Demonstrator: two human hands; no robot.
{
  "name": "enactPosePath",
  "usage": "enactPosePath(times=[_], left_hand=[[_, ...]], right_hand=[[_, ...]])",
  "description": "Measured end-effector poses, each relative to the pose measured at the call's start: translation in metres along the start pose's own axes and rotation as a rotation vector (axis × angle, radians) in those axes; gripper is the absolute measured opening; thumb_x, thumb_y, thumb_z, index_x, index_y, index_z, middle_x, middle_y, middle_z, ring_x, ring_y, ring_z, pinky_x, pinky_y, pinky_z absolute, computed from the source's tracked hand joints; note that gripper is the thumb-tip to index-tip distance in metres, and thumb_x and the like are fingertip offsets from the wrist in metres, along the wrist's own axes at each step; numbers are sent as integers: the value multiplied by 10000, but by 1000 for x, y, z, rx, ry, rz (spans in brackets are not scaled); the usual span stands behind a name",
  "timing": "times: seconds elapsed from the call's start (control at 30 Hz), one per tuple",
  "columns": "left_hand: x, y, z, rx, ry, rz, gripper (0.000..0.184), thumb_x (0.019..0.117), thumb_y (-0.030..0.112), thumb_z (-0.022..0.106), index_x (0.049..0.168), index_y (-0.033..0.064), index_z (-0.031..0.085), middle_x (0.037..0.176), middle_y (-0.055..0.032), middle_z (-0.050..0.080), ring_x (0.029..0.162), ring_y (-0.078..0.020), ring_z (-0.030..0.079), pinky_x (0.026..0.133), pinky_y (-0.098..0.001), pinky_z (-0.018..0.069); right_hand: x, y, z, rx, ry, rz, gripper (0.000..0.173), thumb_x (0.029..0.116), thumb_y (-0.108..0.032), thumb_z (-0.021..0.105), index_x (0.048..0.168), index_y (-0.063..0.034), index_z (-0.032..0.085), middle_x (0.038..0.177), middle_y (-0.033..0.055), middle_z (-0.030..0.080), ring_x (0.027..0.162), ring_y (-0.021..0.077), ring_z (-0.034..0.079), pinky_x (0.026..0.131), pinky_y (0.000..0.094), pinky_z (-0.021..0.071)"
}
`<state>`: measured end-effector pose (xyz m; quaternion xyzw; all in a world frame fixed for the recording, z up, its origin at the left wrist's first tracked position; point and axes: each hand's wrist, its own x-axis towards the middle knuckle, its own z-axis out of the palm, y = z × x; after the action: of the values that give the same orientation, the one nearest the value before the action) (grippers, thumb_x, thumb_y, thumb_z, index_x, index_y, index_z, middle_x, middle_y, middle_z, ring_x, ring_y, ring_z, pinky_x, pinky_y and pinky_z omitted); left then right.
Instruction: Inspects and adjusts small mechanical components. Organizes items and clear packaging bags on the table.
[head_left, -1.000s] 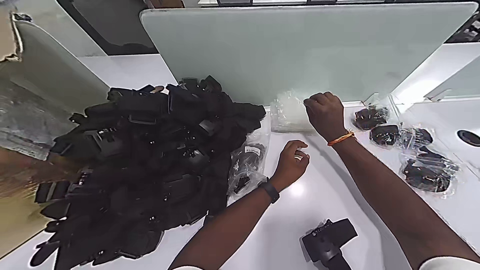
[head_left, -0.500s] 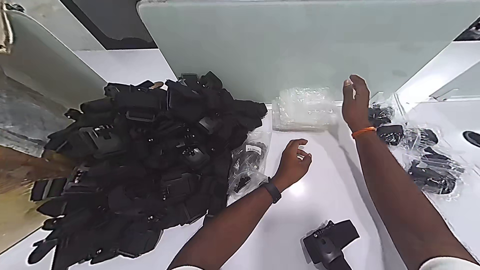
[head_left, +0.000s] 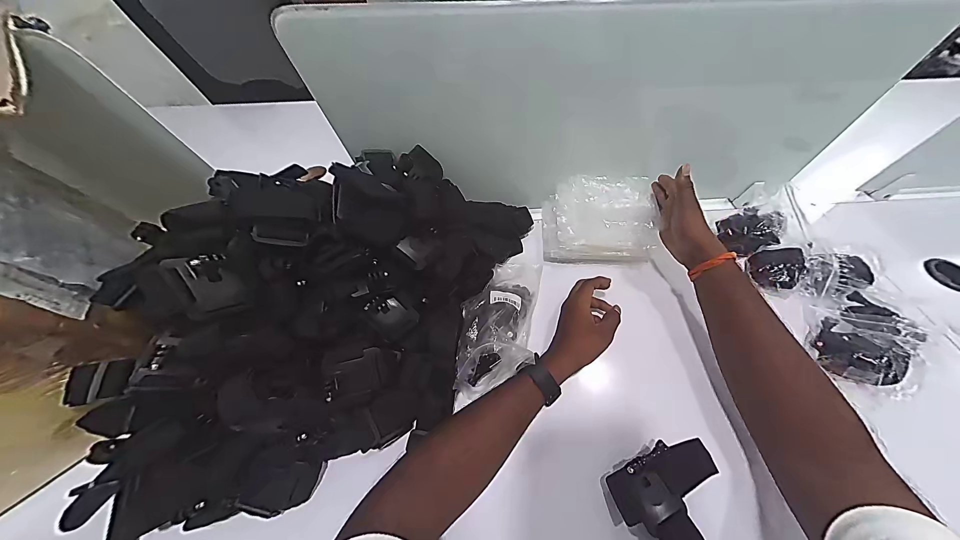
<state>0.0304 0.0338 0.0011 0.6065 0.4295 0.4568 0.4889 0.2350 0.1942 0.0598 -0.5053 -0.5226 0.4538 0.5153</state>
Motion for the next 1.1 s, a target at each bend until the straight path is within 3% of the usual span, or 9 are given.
enactPosePath(times=[0.13,0.27,0.43,0.53,0.6,0.7,0.83,0.97,1.1], left_hand=[[1,-1,-1,4,9,-2,451,966,84,623,1404,37,527,1350,-153,582,903,-164,702,755,-315,618],[-4,-4,-1,62,2,19,458,990,95,596,1437,65,502,1379,-137,580,930,-198,689,765,-383,609],[-17,0,-5,61,-21,-9,480,1017,111,543,1485,173,458,1406,-64,584,802,-191,674,652,-377,588],[-11,-3,-2,58,21,21,461,999,79,562,1453,104,485,1387,-97,594,797,-173,676,651,-347,585],[-11,-1,-1,81,24,15,456,999,78,573,1446,100,487,1393,-95,591,808,-164,671,666,-338,578],[-14,2,-1,131,-1,-23,422,1015,117,594,1429,150,514,1369,-56,608,790,-148,664,657,-325,576],[-5,-4,2,156,-19,16,299,1003,125,600,1297,81,632,1167,-89,662,818,-153,666,726,-343,589],[-10,-3,5,193,-179,99,260,995,205,620,1148,13,705,1040,-89,721,920,-132,686,846,-316,575],[-14,-9,10,438,-345,298,330,958,353,667,1134,84,740,1063,-72,732,1053,-195,658,954,-407,515]], right_hand=[[-18,-12,-10,-378,122,-230,752,1094,-520,219,1623,10,152,1689,219,164,1568,252,200,1280,397,187],[-66,-17,-19,-775,115,-507,638,1069,-430,387,1511,30,384,1567,262,382,1477,373,358,1201,545,320],[-185,-17,-11,-760,-590,-640,544,923,-504,611,1221,-51,649,1186,98,676,1130,211,640,974,426,542],[-250,-14,0,-745,-1129,-510,606,864,-569,730,1256,-116,639,1202,88,669,1110,270,636,904,519,527],[-266,-7,-1,-755,-1240,-444,486,873,-465,759,1216,-139,652,1173,75,654,1098,289,612,870,525,493],[-252,4,-15,-819,-1049,-504,292,964,-342,688,1102,-84,689,1007,101,693,948,292,674,796,516,550],[-212,18,-32,-967,-696,-447,352,1062,-382,495,1035,-87,685,928,85,665,877,232,669,778,444,554],[-198,34,-43,-922,-461,-495,339,1071,-360,503,1071,-74,684,959,96,669,835,206,665,748,387,563],[-202,39,-48,-724,-327,-566,262,1034,-303,611,1049,-56,698,1009,96,665,867,119,646,775,252,556]])
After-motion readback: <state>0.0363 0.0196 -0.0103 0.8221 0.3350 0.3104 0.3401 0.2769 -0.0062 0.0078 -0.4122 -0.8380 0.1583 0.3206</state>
